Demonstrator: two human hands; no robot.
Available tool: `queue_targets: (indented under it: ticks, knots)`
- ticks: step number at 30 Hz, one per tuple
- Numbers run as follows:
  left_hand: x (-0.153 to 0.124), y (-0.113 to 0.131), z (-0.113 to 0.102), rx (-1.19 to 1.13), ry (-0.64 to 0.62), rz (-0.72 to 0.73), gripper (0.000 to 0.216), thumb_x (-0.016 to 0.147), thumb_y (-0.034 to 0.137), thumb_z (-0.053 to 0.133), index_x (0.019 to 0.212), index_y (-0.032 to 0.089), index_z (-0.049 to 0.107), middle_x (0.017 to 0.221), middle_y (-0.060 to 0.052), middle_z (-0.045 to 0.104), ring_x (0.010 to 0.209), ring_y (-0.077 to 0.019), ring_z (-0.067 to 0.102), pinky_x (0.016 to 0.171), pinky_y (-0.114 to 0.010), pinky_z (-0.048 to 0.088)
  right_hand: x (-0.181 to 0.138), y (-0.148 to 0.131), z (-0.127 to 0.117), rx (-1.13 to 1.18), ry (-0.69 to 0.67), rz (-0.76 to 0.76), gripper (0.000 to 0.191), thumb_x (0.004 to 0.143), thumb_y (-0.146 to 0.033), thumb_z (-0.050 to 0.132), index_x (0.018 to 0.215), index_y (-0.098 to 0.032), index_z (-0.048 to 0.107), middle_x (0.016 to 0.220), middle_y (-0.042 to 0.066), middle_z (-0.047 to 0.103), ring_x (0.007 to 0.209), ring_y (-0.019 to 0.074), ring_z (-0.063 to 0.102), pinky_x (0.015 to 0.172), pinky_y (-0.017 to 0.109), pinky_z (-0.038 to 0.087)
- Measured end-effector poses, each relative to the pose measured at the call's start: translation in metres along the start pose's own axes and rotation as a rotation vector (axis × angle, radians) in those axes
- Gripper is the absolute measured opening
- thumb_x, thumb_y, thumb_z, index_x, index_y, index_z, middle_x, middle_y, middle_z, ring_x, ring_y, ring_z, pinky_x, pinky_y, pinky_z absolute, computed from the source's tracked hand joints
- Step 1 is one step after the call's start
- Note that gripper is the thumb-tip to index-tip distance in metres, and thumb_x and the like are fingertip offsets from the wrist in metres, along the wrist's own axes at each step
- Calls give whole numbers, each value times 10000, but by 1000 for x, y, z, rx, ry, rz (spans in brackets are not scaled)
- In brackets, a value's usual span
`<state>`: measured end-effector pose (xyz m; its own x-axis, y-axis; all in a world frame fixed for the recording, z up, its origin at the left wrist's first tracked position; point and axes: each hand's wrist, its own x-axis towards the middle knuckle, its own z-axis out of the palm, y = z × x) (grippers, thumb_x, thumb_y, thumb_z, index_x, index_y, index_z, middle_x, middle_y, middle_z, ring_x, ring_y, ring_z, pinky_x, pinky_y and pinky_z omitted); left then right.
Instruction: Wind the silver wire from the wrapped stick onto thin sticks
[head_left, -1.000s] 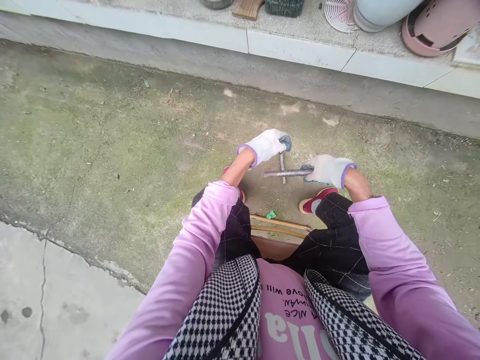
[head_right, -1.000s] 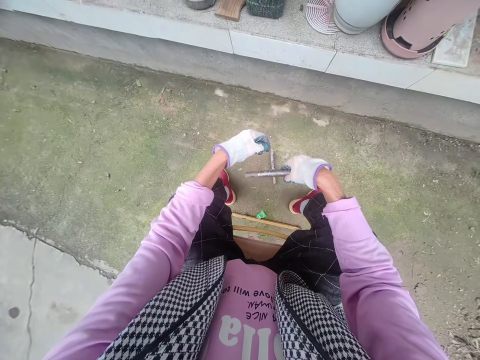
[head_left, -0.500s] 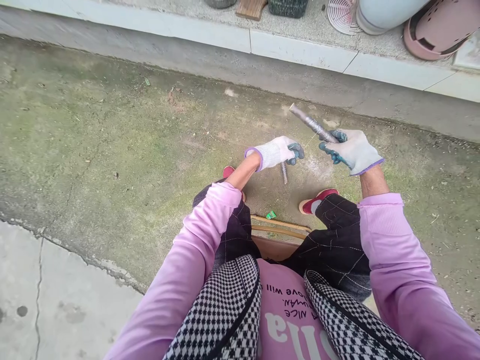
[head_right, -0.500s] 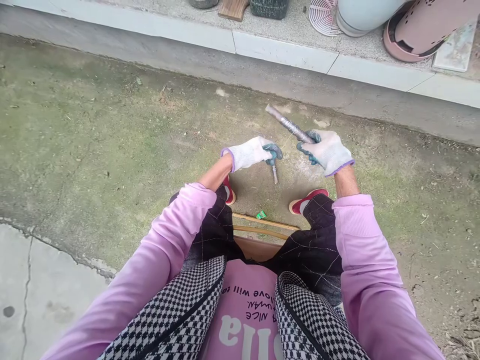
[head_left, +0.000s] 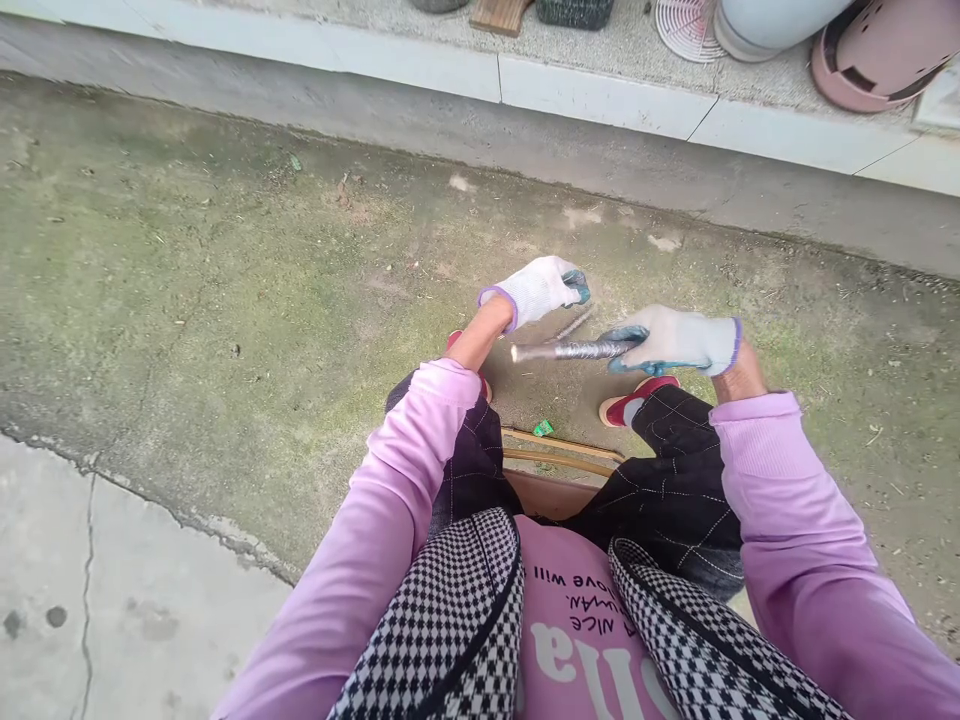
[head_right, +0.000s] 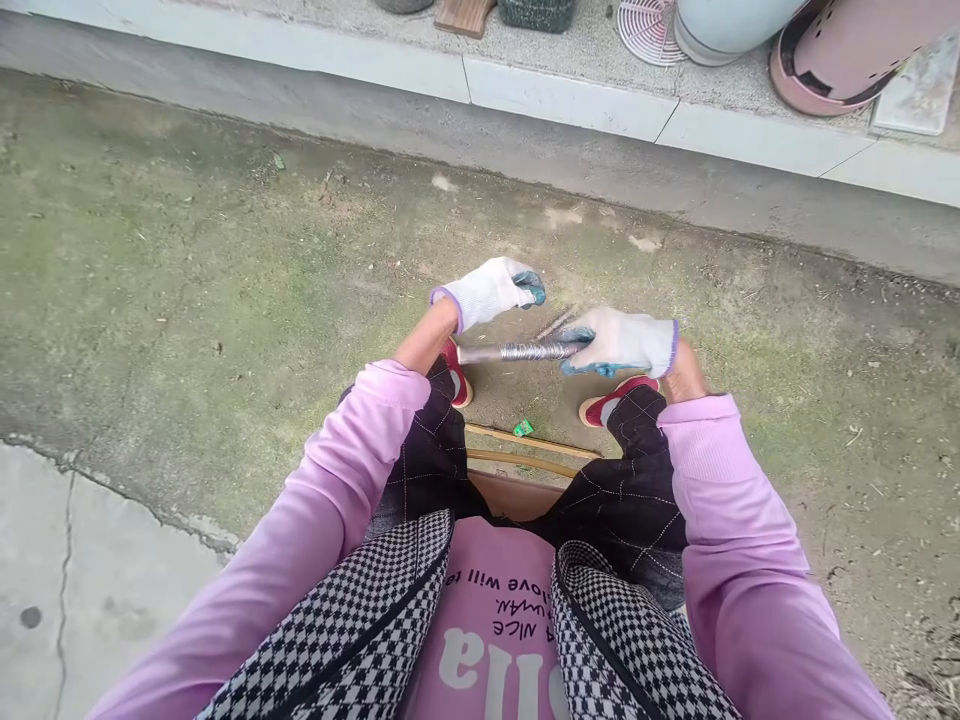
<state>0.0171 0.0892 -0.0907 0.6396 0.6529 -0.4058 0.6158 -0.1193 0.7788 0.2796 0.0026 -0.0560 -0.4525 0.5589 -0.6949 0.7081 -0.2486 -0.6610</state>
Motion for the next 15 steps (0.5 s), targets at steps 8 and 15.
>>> queue_targets:
  ticks: [8,15]
  knots:
    - [-3,12,4,-42,0,-35,170,1069,92,729,958,184,820,850,8,773,899,-168,621,889,-312,526,40,11,-6,-596,165,324,40,969,-255,893,983,-220,881,925,147,845,940,351,821,808,397,533]
    - [7,3,25,-354,-73,-47,310,966,7,639,1053,177,883,1003,-5,861,865,-123,748,941,-270,630,20,27,-38,-122,613,267,161,1039,-358,901,1146,-241,874,831,80,747,783,295,735,729,413,629]
